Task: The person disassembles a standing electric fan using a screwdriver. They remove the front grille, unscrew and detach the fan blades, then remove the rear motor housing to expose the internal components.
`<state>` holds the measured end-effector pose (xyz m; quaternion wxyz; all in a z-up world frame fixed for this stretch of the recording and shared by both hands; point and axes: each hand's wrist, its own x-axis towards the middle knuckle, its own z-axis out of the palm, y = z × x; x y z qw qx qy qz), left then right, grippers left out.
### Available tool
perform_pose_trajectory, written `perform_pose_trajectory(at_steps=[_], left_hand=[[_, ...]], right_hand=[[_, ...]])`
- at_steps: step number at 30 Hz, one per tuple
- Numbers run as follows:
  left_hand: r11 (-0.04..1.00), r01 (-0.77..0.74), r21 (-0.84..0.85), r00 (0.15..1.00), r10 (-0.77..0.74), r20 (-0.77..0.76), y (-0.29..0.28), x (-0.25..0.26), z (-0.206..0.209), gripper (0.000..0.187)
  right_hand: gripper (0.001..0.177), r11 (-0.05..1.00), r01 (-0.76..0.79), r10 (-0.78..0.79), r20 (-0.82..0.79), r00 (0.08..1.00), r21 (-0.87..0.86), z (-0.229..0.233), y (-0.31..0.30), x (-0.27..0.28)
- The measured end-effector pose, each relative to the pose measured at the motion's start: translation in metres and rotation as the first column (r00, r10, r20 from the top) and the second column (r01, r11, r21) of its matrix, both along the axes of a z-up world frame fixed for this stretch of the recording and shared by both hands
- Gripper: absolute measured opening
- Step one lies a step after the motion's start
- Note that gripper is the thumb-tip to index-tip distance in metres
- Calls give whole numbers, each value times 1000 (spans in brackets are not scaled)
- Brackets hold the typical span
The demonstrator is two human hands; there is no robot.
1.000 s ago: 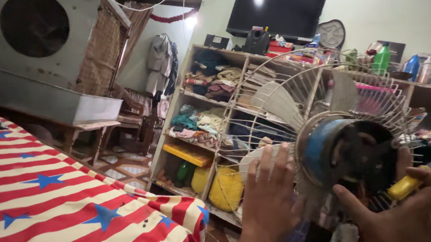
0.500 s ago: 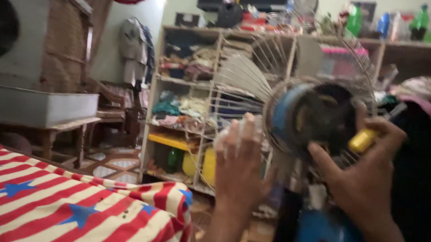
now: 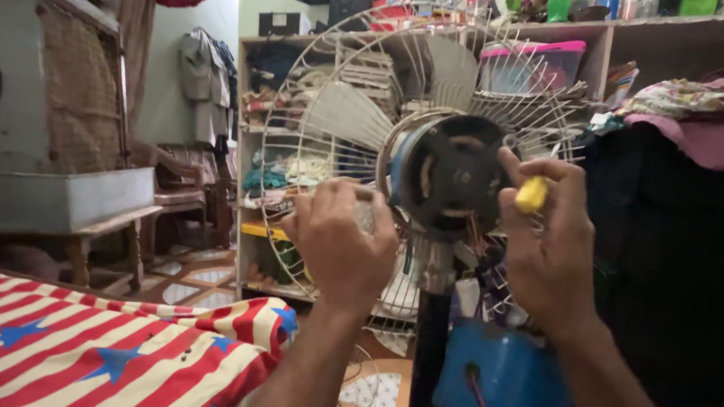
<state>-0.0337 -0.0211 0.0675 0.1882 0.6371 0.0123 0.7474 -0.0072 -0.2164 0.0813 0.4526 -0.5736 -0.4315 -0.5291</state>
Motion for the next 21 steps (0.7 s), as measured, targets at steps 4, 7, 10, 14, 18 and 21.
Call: perform_pose_trajectory(at_steps=[4, 7, 10, 14, 18, 21], left_hand=[[992, 68, 103, 978, -87, 190, -10, -7, 37, 16], [947, 209, 244, 945, -259, 198, -19, -4, 71, 16], [850, 333, 409, 918, -390, 63, -32, 2, 99, 20], [730, 503, 463, 858, -484, -169, -50, 8, 119, 27], [707, 556, 438, 824, -539, -176, -54, 8, 116, 29], [778, 385, 497, 903, -428, -29, -54, 11, 110, 29]], right_hand=[[25, 968, -176, 173, 30, 984, 178, 5, -15, 8], [35, 928, -237, 246, 4, 969, 287, 11, -30, 16], [39, 904, -257, 271, 7, 963, 340, 12, -36, 20], [36, 917, -172, 228, -119, 966, 361, 15, -40, 18], [33, 928, -188, 235, -115, 965, 323, 17, -41, 17], [33, 929, -177, 241, -166, 956, 325, 13, -36, 20]])
